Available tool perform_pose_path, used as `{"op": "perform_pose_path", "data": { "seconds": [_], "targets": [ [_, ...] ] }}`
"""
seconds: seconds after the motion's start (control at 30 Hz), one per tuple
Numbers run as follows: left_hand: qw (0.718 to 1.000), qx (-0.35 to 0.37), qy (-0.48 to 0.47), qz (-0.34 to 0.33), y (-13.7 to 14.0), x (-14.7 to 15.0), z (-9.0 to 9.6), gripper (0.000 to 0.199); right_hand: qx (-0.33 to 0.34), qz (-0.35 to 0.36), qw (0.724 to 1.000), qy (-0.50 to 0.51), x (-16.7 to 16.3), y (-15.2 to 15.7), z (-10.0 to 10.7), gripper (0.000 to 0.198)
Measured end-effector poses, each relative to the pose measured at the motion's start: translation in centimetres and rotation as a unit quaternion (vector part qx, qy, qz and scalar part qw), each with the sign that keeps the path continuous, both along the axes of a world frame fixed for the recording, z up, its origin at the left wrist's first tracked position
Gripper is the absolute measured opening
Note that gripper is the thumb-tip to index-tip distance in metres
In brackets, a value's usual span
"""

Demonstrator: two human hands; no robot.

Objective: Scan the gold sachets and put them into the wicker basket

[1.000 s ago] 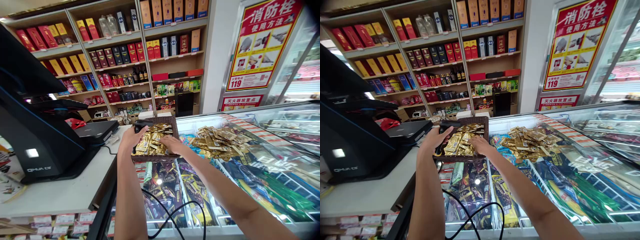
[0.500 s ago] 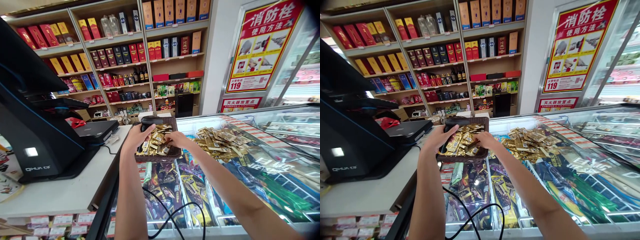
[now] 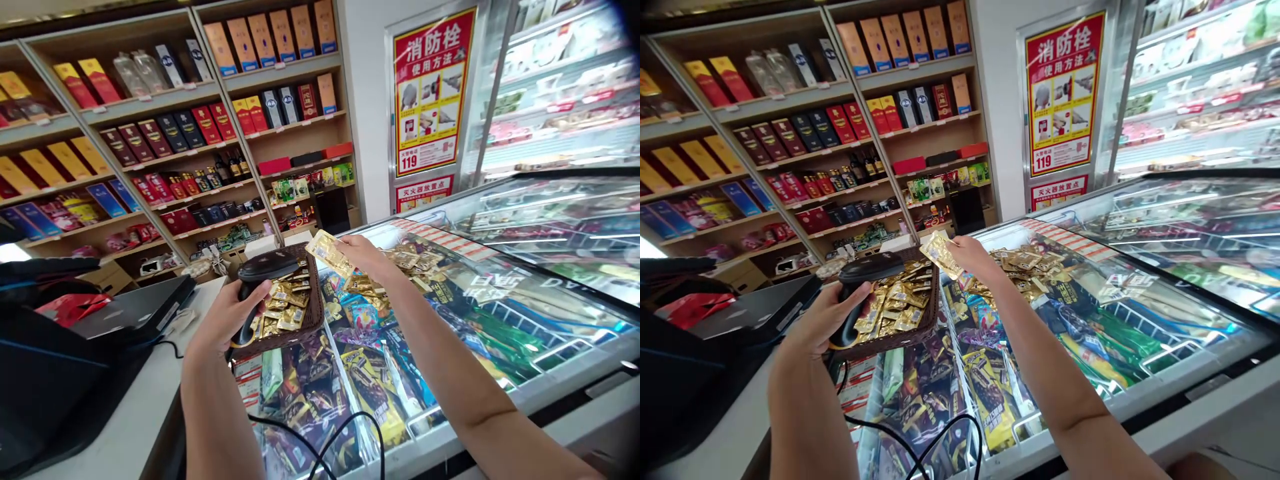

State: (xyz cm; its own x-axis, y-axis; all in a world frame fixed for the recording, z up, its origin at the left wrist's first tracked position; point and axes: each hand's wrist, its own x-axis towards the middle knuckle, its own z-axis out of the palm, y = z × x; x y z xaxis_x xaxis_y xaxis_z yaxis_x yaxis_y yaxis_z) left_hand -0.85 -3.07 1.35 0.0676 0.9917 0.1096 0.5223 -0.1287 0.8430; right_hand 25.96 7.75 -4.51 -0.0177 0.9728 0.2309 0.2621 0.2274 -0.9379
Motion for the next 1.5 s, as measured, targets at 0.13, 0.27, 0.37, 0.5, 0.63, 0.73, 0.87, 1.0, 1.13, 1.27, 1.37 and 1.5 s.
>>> {"op": "perform_pose_path", "data": {
  "seconds": [0.13, 0.27, 0.37, 0.5, 0.63, 0.73, 0.87, 1.0, 1.13, 1.27, 1.37, 1.5],
  "targets": [
    [1.0, 0.0, 0.005, -0.006, 0.2, 1.0, 0.0, 0.046, -0.038, -0.01, 0.999, 0.025, 0.2, -0.2, 0.5, 0.023],
    [1.0, -0.002, 0.019, -0.013, 0.2, 1.5, 0.0, 0.047, -0.048, -0.011, 0.998, 0.032, 0.2, -0.2, 0.6, 0.021],
    [0.999, 0.017, 0.028, -0.026, 0.4, 1.3, -0.1, 0.046, -0.049, -0.002, 0.998, 0.033, 0.1, 0.0, 0.3, 0.021],
    [0.999, 0.032, 0.032, -0.016, 0.6, 1.1, -0.2, 0.047, -0.045, 0.007, 0.999, 0.024, 0.2, 0.0, 0.3, 0.023],
    [1.0, 0.01, 0.023, 0.001, 0.4, 1.6, 0.1, 0.049, -0.04, 0.001, 0.999, -0.009, 0.5, -0.5, 0.7, 0.023],
    [1.0, 0.005, 0.018, 0.011, 0.4, 1.9, 0.3, 0.051, -0.044, 0.004, 0.999, -0.03, 0.7, -0.6, 0.8, 0.025],
    [1.0, 0.002, 0.016, 0.027, 0.4, 1.9, 0.4, 0.051, -0.065, -0.001, 0.995, -0.072, 1.3, 0.1, 0.2, 0.028],
    [1.0, 0.001, 0.014, 0.025, 0.4, 1.5, 0.3, 0.05, -0.072, -0.076, 0.978, -0.182, 2.9, 1.3, -0.7, 0.029],
    [1.0, 0.009, 0.01, 0.019, 0.3, 1.4, 0.3, 0.05, -0.08, -0.155, 0.94, -0.293, 4.5, 2.4, -1.4, 0.034],
    [1.0, 0.011, 0.009, 0.021, 0.4, 1.1, 0.1, 0.049, -0.115, -0.16, 0.914, -0.354, 4.6, 3.5, -2.6, 0.038],
    [0.999, 0.017, 0.0, 0.03, 0.7, 0.5, -0.2, 0.049, -0.136, -0.131, 0.905, -0.382, 3.5, 4.3, -4.1, 0.038],
    [0.999, 0.025, -0.003, 0.047, 0.9, -0.3, -0.5, 0.05, -0.131, -0.122, 0.896, -0.406, 1.8, 4.5, -5.8, 0.035]
  ]
}}
